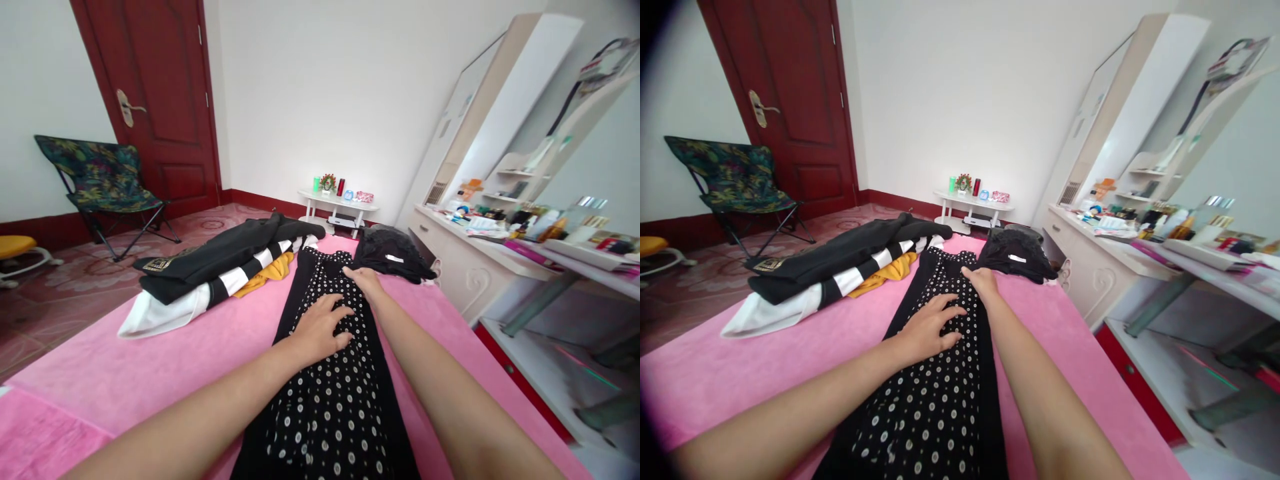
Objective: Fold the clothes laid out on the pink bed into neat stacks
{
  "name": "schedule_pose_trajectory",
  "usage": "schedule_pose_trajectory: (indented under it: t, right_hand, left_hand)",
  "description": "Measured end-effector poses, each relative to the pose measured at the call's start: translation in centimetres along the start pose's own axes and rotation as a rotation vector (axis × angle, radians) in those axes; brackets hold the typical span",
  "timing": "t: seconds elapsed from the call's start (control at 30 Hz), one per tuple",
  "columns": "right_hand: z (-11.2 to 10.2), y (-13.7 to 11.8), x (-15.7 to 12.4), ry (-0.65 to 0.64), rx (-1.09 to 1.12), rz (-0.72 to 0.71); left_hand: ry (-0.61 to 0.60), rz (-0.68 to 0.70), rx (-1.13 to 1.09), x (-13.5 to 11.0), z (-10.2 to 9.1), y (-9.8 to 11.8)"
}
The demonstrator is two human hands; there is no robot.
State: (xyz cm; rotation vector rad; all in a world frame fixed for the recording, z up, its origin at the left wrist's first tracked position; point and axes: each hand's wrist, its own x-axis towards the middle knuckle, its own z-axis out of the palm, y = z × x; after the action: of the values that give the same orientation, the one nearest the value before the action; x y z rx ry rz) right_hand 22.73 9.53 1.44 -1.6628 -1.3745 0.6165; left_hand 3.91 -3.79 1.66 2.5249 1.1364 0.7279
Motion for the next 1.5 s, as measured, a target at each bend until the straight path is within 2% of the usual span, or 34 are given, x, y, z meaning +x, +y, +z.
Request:
schedule_pose_trajectory:
  t: [0.1, 0.2, 0.37, 0.53, 0.63, 0.73, 0.93, 1.03, 1.1, 1.2, 1.33, 1.43, 1.5]
  right_hand:
    - [0.4, -0.7, 2.0, 0.042, -0.135, -0.043]
    - [1.4, -0.8, 2.9, 0.128, -0.208, -0.105]
    - [3.1, 0.3, 1.5, 0.117, -0.356, -0.185]
    - [2.8, 0.2, -0.6, 0.014, -0.459, -0.298]
    - [1.7, 0.3, -3.0, -0.061, -0.493, -0.382]
    - [-0.5, 1.4, -6.6, -0.15, -0.531, -0.518]
    - [-8.0, 3.1, -15.6, -0.339, -0.56, -0.692]
    - [-11.8, 2.6, -19.8, -0.483, -0.593, -0.874]
    - [-13.4, 1.9, -22.0, -0.577, -0.62, -1.024]
    - [-13.9, 0.7, -23.9, -0.695, -0.621, -1.227]
    - [-12.5, -1.2, -24.9, -0.85, -0.615, -1.439]
    - [-11.4, -2.3, -25.0, -0.87, -0.491, -1.415]
    - [-10.9, -2.8, -24.1, -0.801, -0.305, -1.271]
  left_hand:
    - [0.003, -0.054, -0.008, 0.0, 0.2, -0.3]
    - [0.0, -0.135, 0.001, 0.2, 0.5, -0.7]
    - [-0.073, -0.183, 0.027, 0.5, 0.6, -1.0]
    - [-0.189, -0.102, 0.002, 0.1, -0.7, -1.8]
    - [-0.289, -0.008, -0.033, -0.7, -2.0, -2.9]
    - [-0.358, 0.08, -0.089, -2.4, -3.3, -4.1]
    - [-0.364, 0.187, -0.202, -8.1, -6.9, -5.7]
    - [-0.351, 0.215, -0.117, -10.9, -9.6, -5.4]
    - [-0.363, 0.291, -0.068, -12.3, -11.1, -4.3]
    - [-0.424, 0.479, -0.035, -13.4, -12.0, -2.2]
    - [-0.462, 0.657, -0.048, -13.6, -10.9, -0.2]
    - [-0.41, 0.678, -0.217, -13.3, -10.3, 0.5]
    - [-0.372, 0.616, -0.349, -12.6, -10.5, 0.8]
